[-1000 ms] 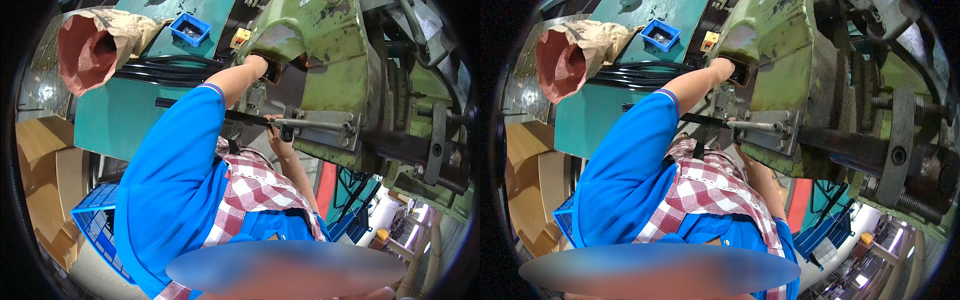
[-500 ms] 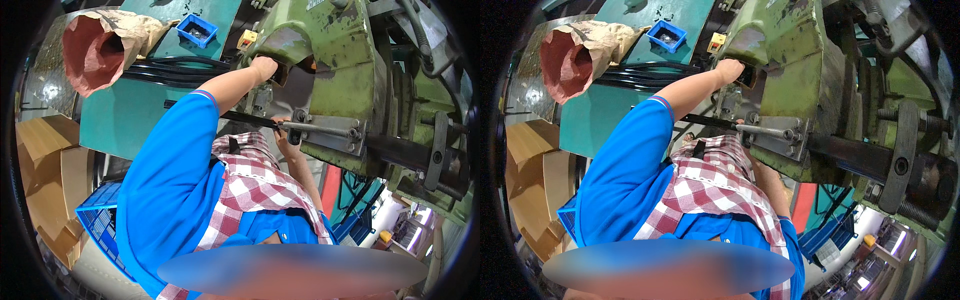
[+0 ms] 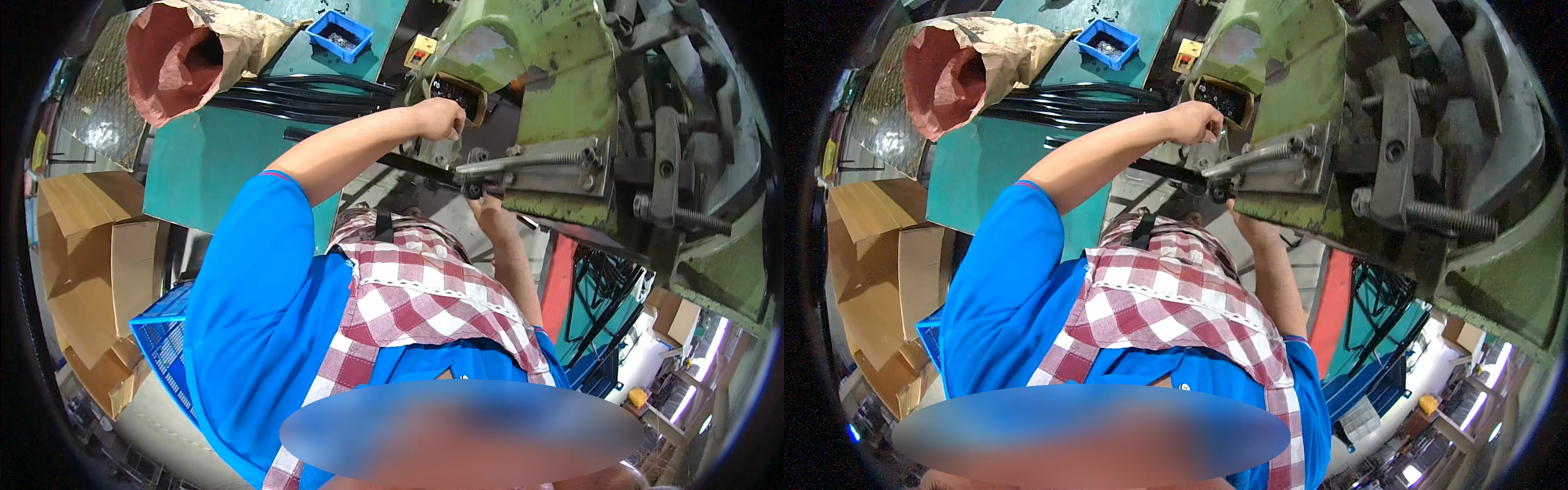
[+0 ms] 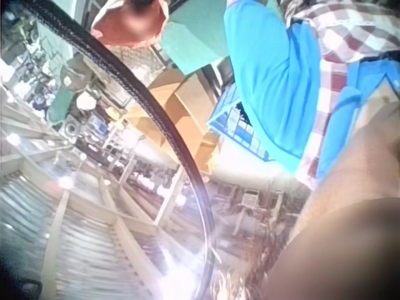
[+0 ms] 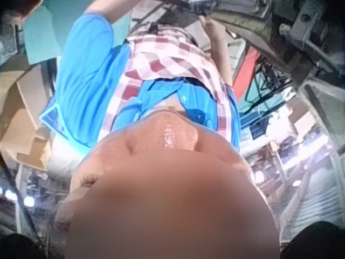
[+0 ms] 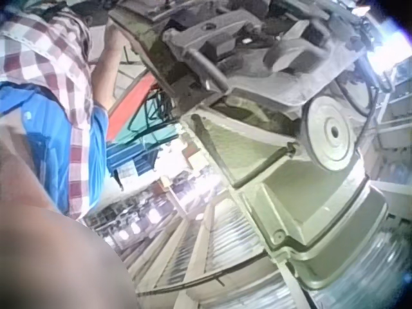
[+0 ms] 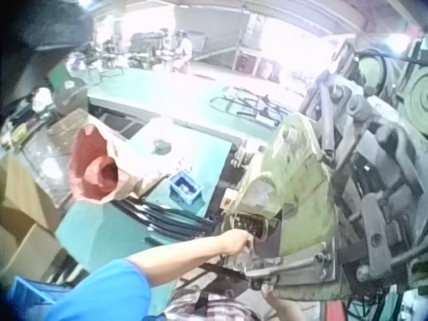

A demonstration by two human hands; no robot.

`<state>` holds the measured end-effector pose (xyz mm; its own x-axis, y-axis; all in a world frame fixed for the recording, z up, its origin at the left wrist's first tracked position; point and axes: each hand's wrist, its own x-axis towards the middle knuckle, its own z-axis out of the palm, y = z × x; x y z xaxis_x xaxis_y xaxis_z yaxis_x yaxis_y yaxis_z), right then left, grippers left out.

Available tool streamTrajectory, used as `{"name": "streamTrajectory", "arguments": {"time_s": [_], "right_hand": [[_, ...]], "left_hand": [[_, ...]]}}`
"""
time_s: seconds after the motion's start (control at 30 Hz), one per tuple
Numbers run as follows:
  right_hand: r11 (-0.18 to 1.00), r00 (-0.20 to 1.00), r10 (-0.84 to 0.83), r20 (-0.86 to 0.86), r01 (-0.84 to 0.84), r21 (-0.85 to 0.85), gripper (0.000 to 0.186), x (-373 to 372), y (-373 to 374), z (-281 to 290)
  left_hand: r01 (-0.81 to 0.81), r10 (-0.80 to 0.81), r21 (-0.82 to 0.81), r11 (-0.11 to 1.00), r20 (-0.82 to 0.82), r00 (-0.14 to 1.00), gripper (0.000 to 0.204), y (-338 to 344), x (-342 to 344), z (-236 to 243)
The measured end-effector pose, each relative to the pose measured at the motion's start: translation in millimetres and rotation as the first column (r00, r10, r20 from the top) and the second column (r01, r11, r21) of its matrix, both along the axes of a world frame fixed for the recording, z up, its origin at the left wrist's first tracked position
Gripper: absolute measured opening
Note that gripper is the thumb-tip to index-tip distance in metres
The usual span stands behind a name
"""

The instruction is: The person uses a manual bending machine to bend black metal rods into a curved shape. They repeatedly pick up rods, insert them into the machine, operate the lever to bend them, and place the finished pieces onto a red tray.

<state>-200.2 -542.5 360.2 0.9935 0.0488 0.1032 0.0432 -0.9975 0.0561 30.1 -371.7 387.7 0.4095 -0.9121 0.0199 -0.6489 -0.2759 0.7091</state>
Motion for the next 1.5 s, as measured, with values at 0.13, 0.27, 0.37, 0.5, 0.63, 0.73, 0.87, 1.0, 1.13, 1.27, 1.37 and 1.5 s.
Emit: {"name": "streamTrajectory", "arguments": {"time_s": [0.13,0.27,0.37,0.5,0.63,0.73,0.87,1.0,1.13,1.27,1.37,1.5], "right_hand": [[0.988,0.978,0.019,0.206,-0.051,0.147,0.057,0,6,54],[0.991,0.989,-0.06,0.134,0.043,0.124,0.042,-4,-3,45],[0.966,0.994,-0.096,-0.05,0.105,0.235,0.036,-7,7,58],[0.964,0.999,0.041,0.008,-0.042,0.262,0.034,3,15,61],[0.964,1.0,0.026,-0.015,-0.021,0.265,0.03,19,22,49],[0.949,0.996,0.088,0.009,-0.086,0.303,0.028,38,32,45],[0.965,0.953,0.217,0.21,-0.242,0.102,0.029,66,38,28],[0.991,0.987,0.11,0.116,-0.117,0.06,0.036,69,39,0],[0.973,0.968,0.187,0.167,-0.206,0.105,0.036,79,35,-8],[0.987,0.984,0.13,0.12,-0.14,0.083,0.036,74,33,-31],[0.971,0.957,0.194,0.218,-0.218,0.094,0.037,73,33,-28],[0.978,0.996,0.083,0.037,-0.088,0.188,0.037,72,20,-42]], "left_hand": [[0.076,-0.058,0.045,0.996,-0.317,0.947,0.017,0,-27,25],[0.241,-0.231,0.047,0.969,-0.158,0.96,0.018,-7,-37,19],[0.188,-0.161,0.044,0.981,-0.357,0.92,0.021,-6,-36,10],[0.073,-0.049,0.054,0.996,-0.357,0.933,0.025,5,-36,10],[-0.017,0.023,0.052,0.998,-0.108,0.994,0.034,28,-38,-6],[-0.041,0.053,0.134,0.99,-0.091,0.994,0.033,48,-44,5],[-0.074,0.087,0.247,0.966,-0.044,0.995,0.037,57,-48,25],[-0.136,0.153,0.24,0.961,-0.054,0.987,0.036,59,-51,10],[-0.125,0.088,0.166,0.978,0.211,0.973,0.034,62,-60,-2],[-0.105,0.089,0.019,0.994,0.403,0.911,0.049,60,-65,-29],[-0.124,0.101,0.033,0.992,0.4,0.911,0.047,60,-72,-30],[-0.169,0.14,0.04,0.985,0.39,0.91,0.051,51,-75,-23]]}}
